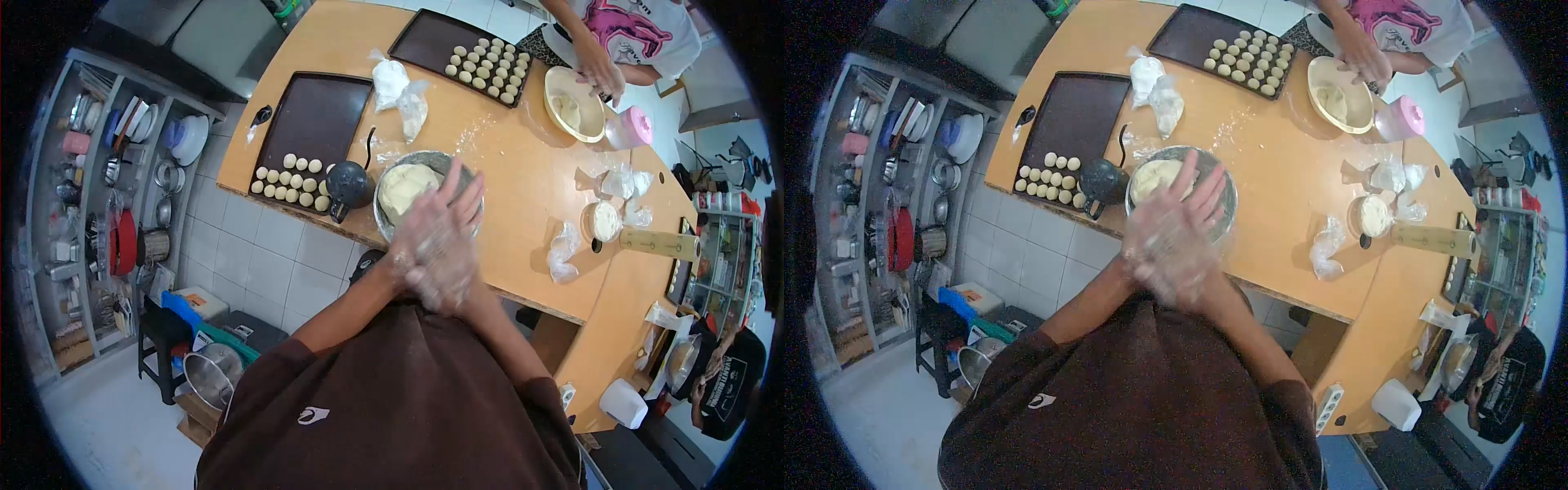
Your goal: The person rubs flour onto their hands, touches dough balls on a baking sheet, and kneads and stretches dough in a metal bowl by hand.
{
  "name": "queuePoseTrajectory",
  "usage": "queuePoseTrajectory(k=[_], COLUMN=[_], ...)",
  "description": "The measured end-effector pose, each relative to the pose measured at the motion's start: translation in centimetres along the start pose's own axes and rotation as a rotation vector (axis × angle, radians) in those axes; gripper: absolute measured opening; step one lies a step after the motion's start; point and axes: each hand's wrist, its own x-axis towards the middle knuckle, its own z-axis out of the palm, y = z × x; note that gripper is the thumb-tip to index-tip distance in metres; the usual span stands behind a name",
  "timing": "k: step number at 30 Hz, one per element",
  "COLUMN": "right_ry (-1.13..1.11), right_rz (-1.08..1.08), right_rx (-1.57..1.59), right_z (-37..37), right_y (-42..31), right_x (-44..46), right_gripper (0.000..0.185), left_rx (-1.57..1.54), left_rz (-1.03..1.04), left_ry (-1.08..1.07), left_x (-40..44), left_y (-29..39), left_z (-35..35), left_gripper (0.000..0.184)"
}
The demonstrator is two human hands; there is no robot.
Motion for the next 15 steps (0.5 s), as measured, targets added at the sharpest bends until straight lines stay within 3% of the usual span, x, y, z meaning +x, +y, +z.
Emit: queuePoseTrajectory(k=[1,3,7,9,10,11,12,14,15], right_ry=[-0.053,-0.181,-0.114,-0.088,-0.149,-0.210,-0.269,-0.134,-0.066], right_rz=[-0.069,-0.182,0.091,0.214,0.095,-0.015,-0.112,-0.190,-0.235], right_rx=[-0.012,-0.151,-0.143,-0.143,-0.207,-0.266,-0.321,-0.315,-0.315], right_z=[0.2,-2.1,-1.5,-1.5,-1.1,-0.3,0.3,-0.7,-1.3], right_y=[-1.1,-3.8,0.7,2.6,1.7,-0.5,-2.5,-3.5,-3.5], right_x=[0.2,2.6,0.9,0.6,0.5,-0.3,-0.4,2.3,3.4], right_gripper=[0.065,0.069,0.072,0.074,0.075,0.075,0.076,0.074,0.074], left_rx=[0.191,0.154,0.104,-0.078,-0.165,0.020,0.047,0.101,-0.167], left_rz=[-0.008,-0.080,-0.213,-0.121,-0.071,-0.004,-0.063,-0.190,-0.273], left_ry=[0.088,0.078,0.042,0.043,0.042,-0.027,-0.045,-0.095,-0.165], left_x=[0.4,-0.9,-3.2,-1.9,-1.0,-0.5,-0.2,0.4,0.0], left_y=[-1.7,-2.1,-1.3,0.5,1.3,0.9,-0.3,-2.8,-3.2], left_z=[-1.4,-1.2,-0.3,0.8,1.0,0.2,-0.9,-3.2,-3.2], left_gripper=[0.071,0.072,0.073,0.070,0.068,0.072,0.072,0.072,0.073])
